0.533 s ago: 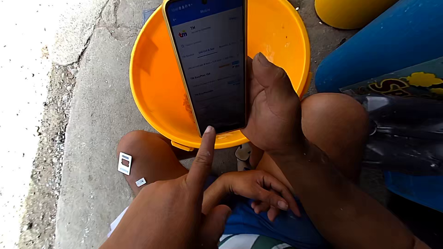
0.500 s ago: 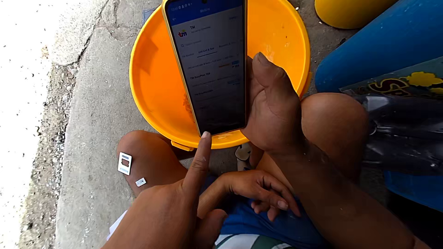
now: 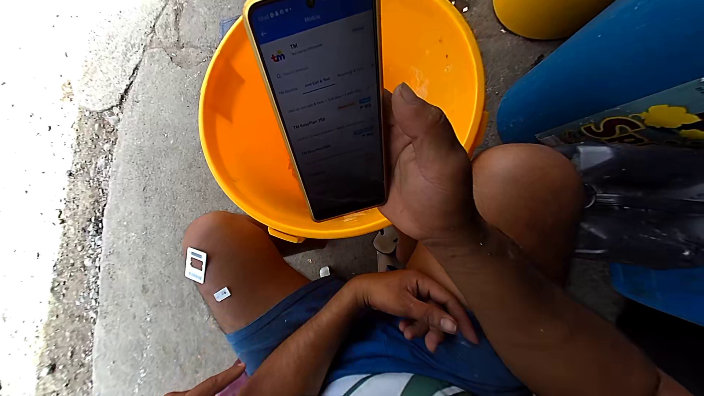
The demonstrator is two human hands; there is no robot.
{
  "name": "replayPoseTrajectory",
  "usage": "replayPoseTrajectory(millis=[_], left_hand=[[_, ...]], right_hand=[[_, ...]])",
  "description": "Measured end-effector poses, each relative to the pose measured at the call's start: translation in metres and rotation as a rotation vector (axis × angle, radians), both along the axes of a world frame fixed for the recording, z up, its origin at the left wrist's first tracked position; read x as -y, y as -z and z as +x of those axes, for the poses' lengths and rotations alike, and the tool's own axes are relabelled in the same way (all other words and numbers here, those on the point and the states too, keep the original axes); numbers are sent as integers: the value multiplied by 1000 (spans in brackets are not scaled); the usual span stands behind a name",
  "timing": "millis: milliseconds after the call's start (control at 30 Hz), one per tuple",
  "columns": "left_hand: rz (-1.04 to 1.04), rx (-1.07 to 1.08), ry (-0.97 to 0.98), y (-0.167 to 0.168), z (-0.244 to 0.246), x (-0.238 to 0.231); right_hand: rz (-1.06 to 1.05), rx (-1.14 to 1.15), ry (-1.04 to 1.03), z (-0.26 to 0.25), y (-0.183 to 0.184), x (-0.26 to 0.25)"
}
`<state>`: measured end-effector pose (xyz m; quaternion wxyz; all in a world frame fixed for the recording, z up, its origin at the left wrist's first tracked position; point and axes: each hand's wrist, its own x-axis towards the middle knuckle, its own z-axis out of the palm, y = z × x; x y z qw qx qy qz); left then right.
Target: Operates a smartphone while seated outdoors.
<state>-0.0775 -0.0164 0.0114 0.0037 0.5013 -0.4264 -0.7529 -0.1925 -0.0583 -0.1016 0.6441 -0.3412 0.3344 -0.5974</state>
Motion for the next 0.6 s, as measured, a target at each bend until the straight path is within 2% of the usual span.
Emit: replayPoseTrajectory(millis=[33, 100, 133, 267, 600], left_hand=[[14, 25, 86, 5, -3, 1], [78, 68, 456, 13, -15, 17], [79, 30, 548, 18, -17, 22], [68, -44, 568, 24, -15, 23], [83, -22, 577, 24, -17, 25]], right_hand=[[4, 0, -3, 0, 0, 0], [16, 10, -14, 0, 0, 0], [25, 15, -15, 0, 0, 0], [34, 21, -20, 0, 0, -1], [64, 16, -29, 1, 0, -2]])
